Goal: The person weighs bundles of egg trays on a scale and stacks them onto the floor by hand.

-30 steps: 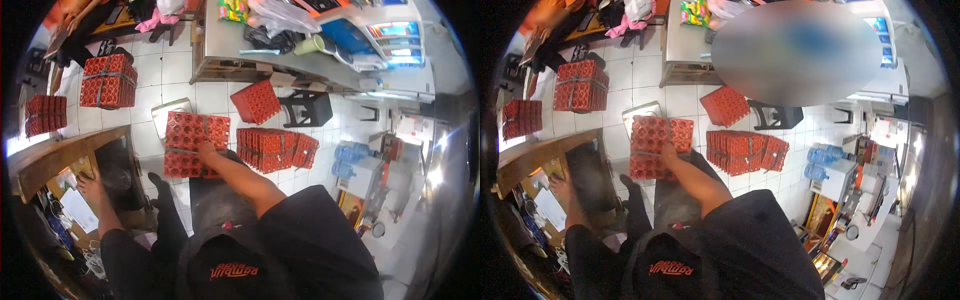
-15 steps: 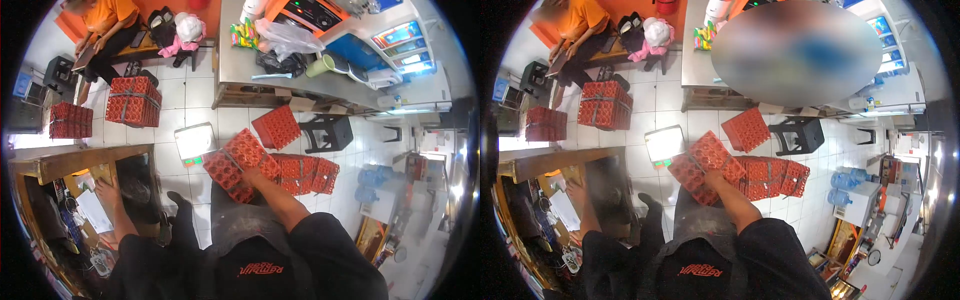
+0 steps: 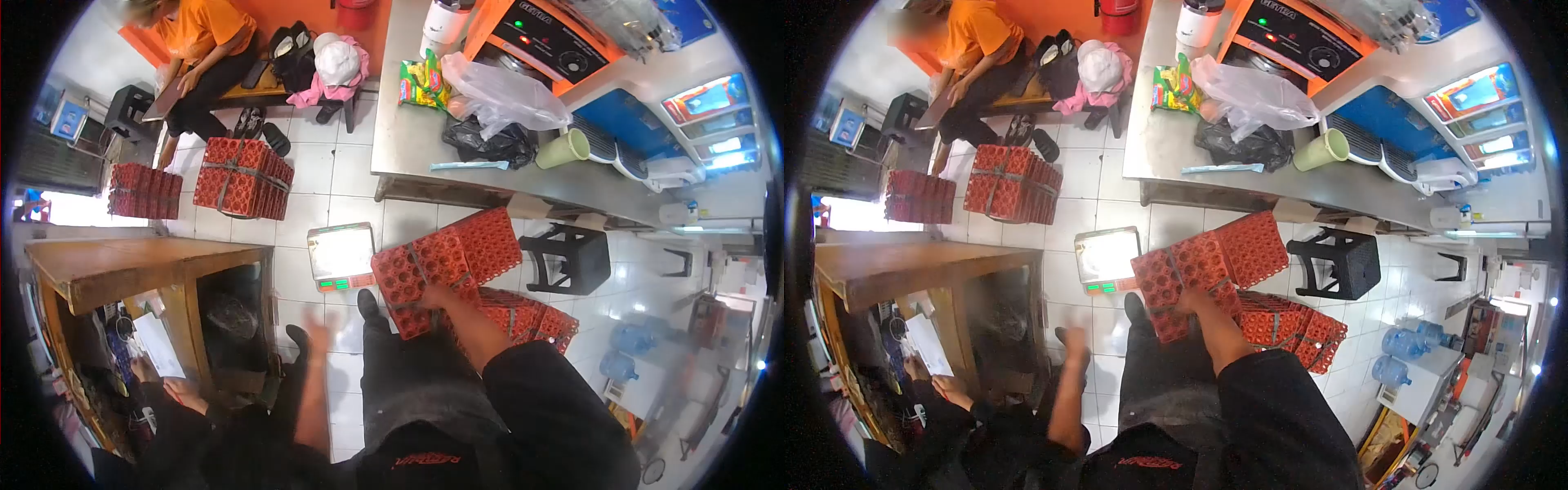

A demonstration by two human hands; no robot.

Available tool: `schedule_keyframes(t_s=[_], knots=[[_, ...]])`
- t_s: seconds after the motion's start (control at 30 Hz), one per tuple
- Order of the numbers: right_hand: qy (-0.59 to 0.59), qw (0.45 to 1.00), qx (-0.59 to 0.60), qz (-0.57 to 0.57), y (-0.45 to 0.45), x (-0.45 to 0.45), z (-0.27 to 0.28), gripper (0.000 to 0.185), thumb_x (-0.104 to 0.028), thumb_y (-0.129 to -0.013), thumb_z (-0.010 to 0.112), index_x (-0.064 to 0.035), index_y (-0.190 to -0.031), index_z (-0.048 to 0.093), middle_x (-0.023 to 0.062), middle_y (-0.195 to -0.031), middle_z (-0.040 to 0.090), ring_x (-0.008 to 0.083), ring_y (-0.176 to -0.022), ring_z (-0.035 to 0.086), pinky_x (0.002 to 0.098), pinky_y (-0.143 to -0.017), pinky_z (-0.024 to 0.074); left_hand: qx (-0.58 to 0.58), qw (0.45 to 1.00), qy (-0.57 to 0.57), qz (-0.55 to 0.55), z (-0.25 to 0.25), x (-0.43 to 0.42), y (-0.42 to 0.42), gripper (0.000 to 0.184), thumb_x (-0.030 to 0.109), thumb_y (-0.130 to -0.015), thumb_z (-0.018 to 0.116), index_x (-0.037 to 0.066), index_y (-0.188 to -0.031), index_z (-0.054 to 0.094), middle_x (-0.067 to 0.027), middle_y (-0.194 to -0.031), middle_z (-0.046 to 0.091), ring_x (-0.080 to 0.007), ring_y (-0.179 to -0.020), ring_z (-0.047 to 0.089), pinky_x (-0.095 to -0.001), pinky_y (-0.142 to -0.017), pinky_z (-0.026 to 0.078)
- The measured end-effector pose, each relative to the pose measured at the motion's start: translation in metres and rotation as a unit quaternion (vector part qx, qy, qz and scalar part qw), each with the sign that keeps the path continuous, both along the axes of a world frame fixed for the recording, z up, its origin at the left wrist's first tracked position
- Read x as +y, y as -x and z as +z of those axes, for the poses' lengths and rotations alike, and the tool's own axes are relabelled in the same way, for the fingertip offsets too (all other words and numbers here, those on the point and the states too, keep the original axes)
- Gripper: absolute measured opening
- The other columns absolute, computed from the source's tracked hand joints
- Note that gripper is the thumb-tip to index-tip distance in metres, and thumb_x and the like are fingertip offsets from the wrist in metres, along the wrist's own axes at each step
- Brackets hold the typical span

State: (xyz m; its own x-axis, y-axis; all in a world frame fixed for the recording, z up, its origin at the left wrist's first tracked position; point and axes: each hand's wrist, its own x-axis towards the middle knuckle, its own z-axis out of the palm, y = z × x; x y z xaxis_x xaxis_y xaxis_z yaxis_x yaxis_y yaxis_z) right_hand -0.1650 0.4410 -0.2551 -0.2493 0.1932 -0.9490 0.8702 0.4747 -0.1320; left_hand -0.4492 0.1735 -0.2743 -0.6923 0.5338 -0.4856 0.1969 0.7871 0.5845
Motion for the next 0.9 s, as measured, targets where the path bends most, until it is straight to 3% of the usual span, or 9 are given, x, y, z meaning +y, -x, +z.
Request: schedule_keyframes(t_s=[0.07,0.1,0.2,0.27,0.37,0.43,0.53,0.67,0.9], knots=[[-0.008,1.0,-0.014,0.011,-0.003,0.01,-0.015,0.062,-0.044,-0.076,0.069,-0.0036,-0.123,0.062,0.019,-0.133,0.055,0.0338,-0.116,0.057,0.0449,-0.098,0.0466,-0.217,0.974,-0.055,-0.044,-0.001,0.021,-0.11,0.095,0.044,-0.079,0.076,-0.005,-0.145,0.028,-0.0261,-0.145,0.036,-0.0374,-0.138,0.031,-0.0444,-0.113,0.026],[-0.027,1.0,-0.005,0.009,-0.01,0.01,-0.01,0.063,-0.044,-0.078,0.067,-0.003,-0.125,0.06,0.0188,-0.134,0.054,0.0332,-0.119,0.056,0.0449,-0.1,0.0451,-0.304,0.937,-0.154,-0.079,-0.048,0.018,-0.148,0.093,0.046,-0.078,0.076,-0.008,-0.141,0.033,-0.0251,-0.142,0.04,-0.0358,-0.136,0.035,-0.042,-0.108,0.034],[-0.016,1.0,0.01,0.023,-0.021,0.034,-0.013,0.063,-0.044,-0.079,0.064,-0.0022,-0.127,0.058,0.0185,-0.136,0.053,0.0332,-0.122,0.054,0.045,-0.102,0.0435,-0.369,0.926,-0.078,-0.015,0.025,0.065,-0.208,0.093,0.046,-0.08,0.074,0.003,-0.147,0.026,-0.0225,-0.14,0.041,-0.0364,-0.13,0.04,-0.0477,-0.102,0.04],[0.019,0.999,0.023,0.033,-0.02,0.035,-0.011,0.063,-0.043,-0.08,0.062,-0.0019,-0.127,0.058,0.0183,-0.136,0.053,0.0337,-0.122,0.053,0.0452,-0.102,0.0433,-0.559,0.808,0.054,0.179,0.023,0.075,-0.232,0.095,0.047,-0.083,0.071,0.021,-0.152,0.012,-0.0165,-0.139,0.043,-0.0375,-0.124,0.045,-0.0544,-0.095,0.044],[-0.062,0.996,0.052,-0.03,-0.028,0.04,0.01,0.058,-0.043,-0.082,0.058,-0.0021,-0.123,0.061,0.0193,-0.13,0.057,0.0346,-0.119,0.056,0.0451,-0.099,0.0454,-0.553,0.808,-0.066,0.192,-0.016,0.087,-0.252,0.092,0.045,-0.089,0.066,0.037,-0.151,-0.002,-0.0112,-0.14,0.042,-0.0367,-0.121,0.047,-0.0575,-0.089,0.046],[-0.005,0.999,0.043,-0.017,-0.024,0.05,0.032,0.06,-0.059,-0.084,0.056,-0.0045,-0.101,0.072,0.0194,-0.105,0.067,0.032,-0.1,0.064,0.0446,-0.089,0.0498,-0.562,0.798,-0.067,0.205,-0.034,0.089,-0.254,0.088,0.042,-0.091,0.063,0.035,-0.151,-0.001,-0.0099,-0.14,0.042,-0.0354,-0.12,0.049,-0.0556,-0.089,0.047],[-0.046,0.99,0.126,-0.04,-0.039,0.047,0.009,0.061,-0.059,-0.083,0.058,-0.0028,-0.101,0.071,0.02,-0.106,0.066,0.0326,-0.1,0.064,0.0445,-0.086,0.0506,-0.563,0.795,-0.09,0.208,-0.042,0.098,-0.246,0.082,0.037,-0.096,0.059,0.032,-0.152,0.0,-0.0087,-0.139,0.042,-0.0331,-0.116,0.053,-0.0521,-0.088,0.049],[-0.017,0.997,0.074,-0.012,-0.054,0.06,-0.005,0.051,-0.049,-0.084,0.054,-0.0059,-0.105,0.071,0.0188,-0.121,0.062,0.0361,-0.109,0.06,0.0451,-0.095,0.0481,-0.559,0.786,-0.131,0.227,-0.059,0.11,-0.254,0.076,0.03,-0.098,0.056,0.029,-0.152,0.003,-0.0092,-0.137,0.043,-0.0299,-0.107,0.06,-0.047,-0.087,0.053],[-0.069,0.986,0.13,-0.079,-0.095,0.068,-0.048,0.063,-0.062,-0.079,0.06,-0.0048,-0.101,0.072,0.0207,-0.108,0.066,0.0331,-0.101,0.064,0.0444,-0.088,0.049,-0.543,0.787,-0.136,0.259,-0.091,0.13,-0.286,0.066,0.018,-0.099,0.051,0.026,-0.151,0.011,-0.0108,-0.122,0.049,-0.0264,-0.096,0.062,-0.0442,-0.083,0.058]])
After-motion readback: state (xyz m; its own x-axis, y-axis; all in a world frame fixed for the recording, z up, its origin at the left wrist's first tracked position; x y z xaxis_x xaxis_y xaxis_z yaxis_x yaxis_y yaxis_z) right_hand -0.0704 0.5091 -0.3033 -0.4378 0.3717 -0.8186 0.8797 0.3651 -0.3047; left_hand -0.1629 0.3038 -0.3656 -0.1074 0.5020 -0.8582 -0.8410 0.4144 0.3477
